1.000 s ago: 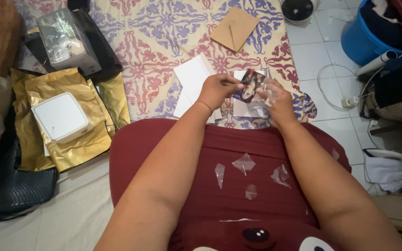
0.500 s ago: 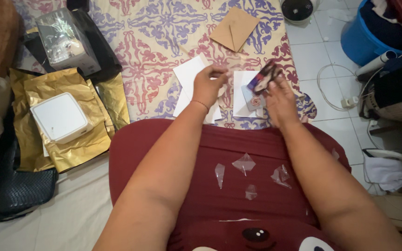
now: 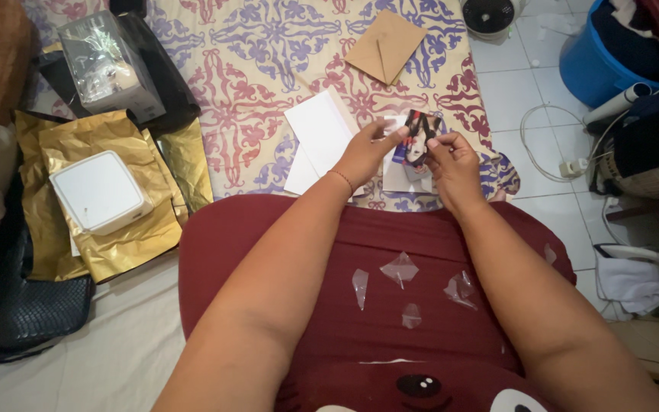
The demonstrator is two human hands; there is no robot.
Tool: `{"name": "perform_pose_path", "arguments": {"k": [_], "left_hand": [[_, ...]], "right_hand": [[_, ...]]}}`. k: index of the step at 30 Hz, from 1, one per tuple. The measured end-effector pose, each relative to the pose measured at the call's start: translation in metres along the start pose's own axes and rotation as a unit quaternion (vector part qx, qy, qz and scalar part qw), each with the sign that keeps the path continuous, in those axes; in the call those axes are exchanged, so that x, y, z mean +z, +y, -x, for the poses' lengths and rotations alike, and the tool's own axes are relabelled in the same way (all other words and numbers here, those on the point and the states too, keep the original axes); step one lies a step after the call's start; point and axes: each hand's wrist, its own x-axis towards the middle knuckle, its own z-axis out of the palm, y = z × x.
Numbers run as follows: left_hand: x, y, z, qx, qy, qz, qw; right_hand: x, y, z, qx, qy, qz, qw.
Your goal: The person sits on a bed and unpacks small photocard packages, removing plastic sleeves from collectible cards. They place the cards into paper sleeves and envelopes, fold paper inserts, and arrange the packed envelopes on the bed.
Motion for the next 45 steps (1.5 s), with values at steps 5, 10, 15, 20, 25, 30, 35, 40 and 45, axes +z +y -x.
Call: {"name": "perform_pose_path", "arguments": {"k": [5, 10, 15, 20, 25, 30, 35, 40, 45], "left_hand": [[0.005, 0.005, 0.004, 0.050, -0.004, -0.027, 0.998], [0.004, 0.016, 0.012, 0.080, 0.013, -0.068, 0.994], [-0.001, 0.011, 0.011, 0.048, 0.008, -0.126, 0.991], [-0.031, -0.004, -0.016, -0.004, 0.095, 0.055, 0.994], [-0.070, -0.010, -0.017, 0.010, 0.254, -0.114, 0.960], [-0.072, 0.014, -0.002, -0.199, 0.348, -0.286, 0.870], [-0.064, 0.039, 0.016, -0.283, 0.316, -0.319, 0.847], [-0.069, 0.038, 0.018, -0.236, 0.326, -0.294, 0.867], [-0.092, 0.016, -0.008, -0.054, 0.435, -0.149, 0.886]], "right_hand": [[-0.002, 0.004, -0.001, -0.007, 0.014, 0.038, 0.999], [-0.002, 0.008, -0.001, -0.021, 0.002, 0.055, 0.998], [0.004, 0.009, 0.000, 0.020, 0.026, 0.114, 0.993], [0.005, 0.007, 0.000, -0.016, 0.012, 0.158, 0.987], [0.001, 0.007, 0.002, -0.017, -0.008, 0.153, 0.988], [0.001, 0.009, 0.004, -0.017, -0.011, 0.215, 0.976], [0.003, 0.008, 0.005, -0.024, -0.025, 0.222, 0.974], [0.002, 0.006, 0.006, -0.016, -0.027, 0.222, 0.975], [-0.001, 0.008, 0.004, -0.015, -0.028, 0.218, 0.975]]}}
